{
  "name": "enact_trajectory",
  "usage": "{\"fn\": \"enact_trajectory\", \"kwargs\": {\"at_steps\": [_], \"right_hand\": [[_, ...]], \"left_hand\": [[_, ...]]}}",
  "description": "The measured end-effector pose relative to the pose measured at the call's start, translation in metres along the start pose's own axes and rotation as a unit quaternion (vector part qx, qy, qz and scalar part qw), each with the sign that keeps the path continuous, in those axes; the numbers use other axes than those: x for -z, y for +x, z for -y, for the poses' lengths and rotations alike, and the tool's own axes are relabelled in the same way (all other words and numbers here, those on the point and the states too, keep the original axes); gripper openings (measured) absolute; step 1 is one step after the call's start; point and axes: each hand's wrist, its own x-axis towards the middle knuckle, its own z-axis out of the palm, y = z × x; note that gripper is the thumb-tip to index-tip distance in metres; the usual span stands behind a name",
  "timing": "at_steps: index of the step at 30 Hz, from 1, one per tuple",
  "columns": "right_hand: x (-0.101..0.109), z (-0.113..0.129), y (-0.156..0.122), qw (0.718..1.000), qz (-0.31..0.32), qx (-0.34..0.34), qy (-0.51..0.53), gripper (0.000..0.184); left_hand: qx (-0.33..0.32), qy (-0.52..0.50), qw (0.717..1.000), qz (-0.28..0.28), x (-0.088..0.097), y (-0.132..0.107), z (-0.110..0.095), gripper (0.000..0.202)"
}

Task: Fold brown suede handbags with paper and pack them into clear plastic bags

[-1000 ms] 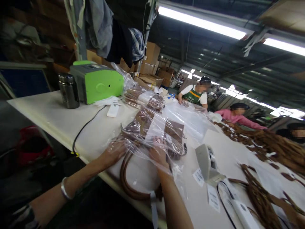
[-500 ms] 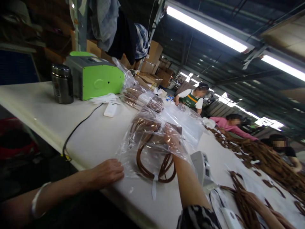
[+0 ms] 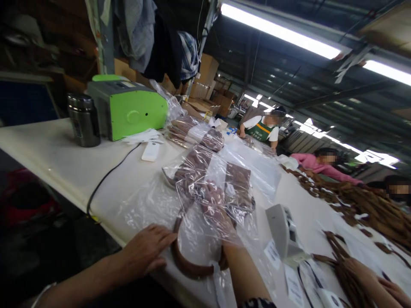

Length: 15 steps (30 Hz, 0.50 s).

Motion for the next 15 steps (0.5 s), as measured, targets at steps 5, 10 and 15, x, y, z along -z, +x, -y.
{"fn": "enact_trajectory", "kwargs": {"at_steps": [5, 10, 15], "right_hand": [[-0.028, -0.007, 0.034, 0.997, 0.027, -0.027, -0.07, 0.055], [-0.056, -0.026, 0.044, 0.992, 0.052, -0.068, -0.097, 0.052], [-0.068, -0.024, 0.052, 0.99, 0.041, -0.094, -0.097, 0.055]], "left_hand": [[0.072, -0.046, 0.996, 0.006, -0.027, 0.019, 0.004, 0.047], [0.087, -0.09, 0.992, -0.001, -0.044, 0.014, 0.013, 0.062], [0.053, -0.093, 0.994, -0.023, -0.051, 0.008, 0.015, 0.076]]}}
